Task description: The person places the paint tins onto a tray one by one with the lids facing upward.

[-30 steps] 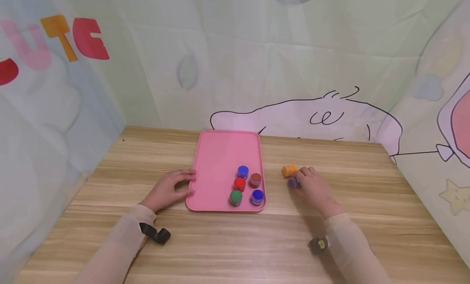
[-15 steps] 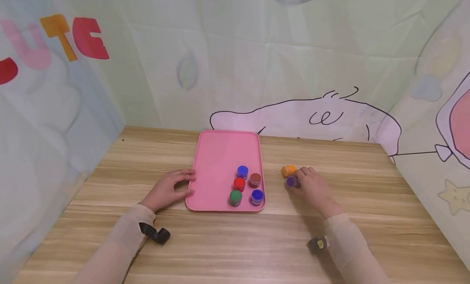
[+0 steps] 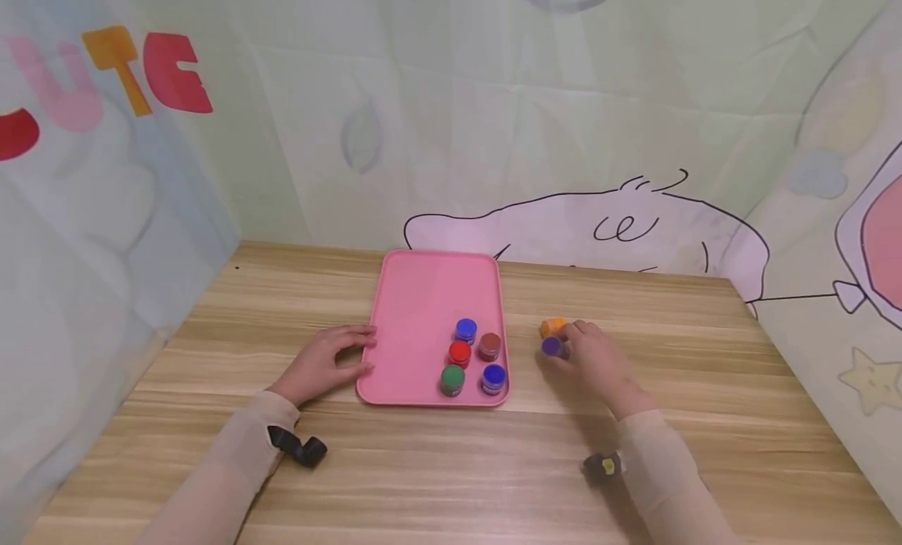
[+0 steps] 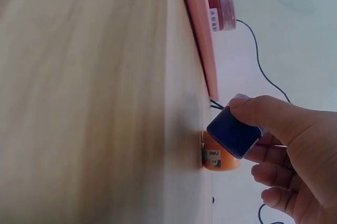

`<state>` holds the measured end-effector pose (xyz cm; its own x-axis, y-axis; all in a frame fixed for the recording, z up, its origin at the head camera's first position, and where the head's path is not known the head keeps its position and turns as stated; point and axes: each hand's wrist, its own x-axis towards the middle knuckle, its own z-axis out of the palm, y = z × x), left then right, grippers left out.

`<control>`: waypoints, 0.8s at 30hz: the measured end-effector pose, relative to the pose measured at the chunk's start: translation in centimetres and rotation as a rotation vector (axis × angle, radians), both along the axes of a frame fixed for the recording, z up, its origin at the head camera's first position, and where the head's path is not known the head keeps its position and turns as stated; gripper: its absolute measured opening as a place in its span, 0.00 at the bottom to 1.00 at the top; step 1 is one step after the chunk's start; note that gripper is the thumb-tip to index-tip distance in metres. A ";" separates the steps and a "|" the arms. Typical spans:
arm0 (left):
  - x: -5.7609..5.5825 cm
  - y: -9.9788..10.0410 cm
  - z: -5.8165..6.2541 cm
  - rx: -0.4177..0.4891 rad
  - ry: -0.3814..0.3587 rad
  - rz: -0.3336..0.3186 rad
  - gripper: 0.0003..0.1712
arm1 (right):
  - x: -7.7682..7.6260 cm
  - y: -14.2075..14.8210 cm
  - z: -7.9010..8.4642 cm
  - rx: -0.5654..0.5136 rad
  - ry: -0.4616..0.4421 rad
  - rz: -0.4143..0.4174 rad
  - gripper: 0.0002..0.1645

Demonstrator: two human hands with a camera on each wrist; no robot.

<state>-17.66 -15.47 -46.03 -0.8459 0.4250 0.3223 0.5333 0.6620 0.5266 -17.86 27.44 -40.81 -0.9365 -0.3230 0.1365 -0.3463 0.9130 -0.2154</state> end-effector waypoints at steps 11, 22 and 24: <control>0.0 -0.1 0.1 -0.002 0.006 -0.005 0.22 | -0.7 -1.4 0.3 -0.137 -0.073 -0.028 0.23; 0.0 0.0 0.0 -0.013 0.000 0.005 0.22 | -1.7 -2.7 0.2 -0.261 -0.126 -0.030 0.22; 0.1 0.0 0.0 -0.013 -0.001 0.004 0.22 | -1.8 -3.0 0.2 -0.270 -0.127 -0.034 0.22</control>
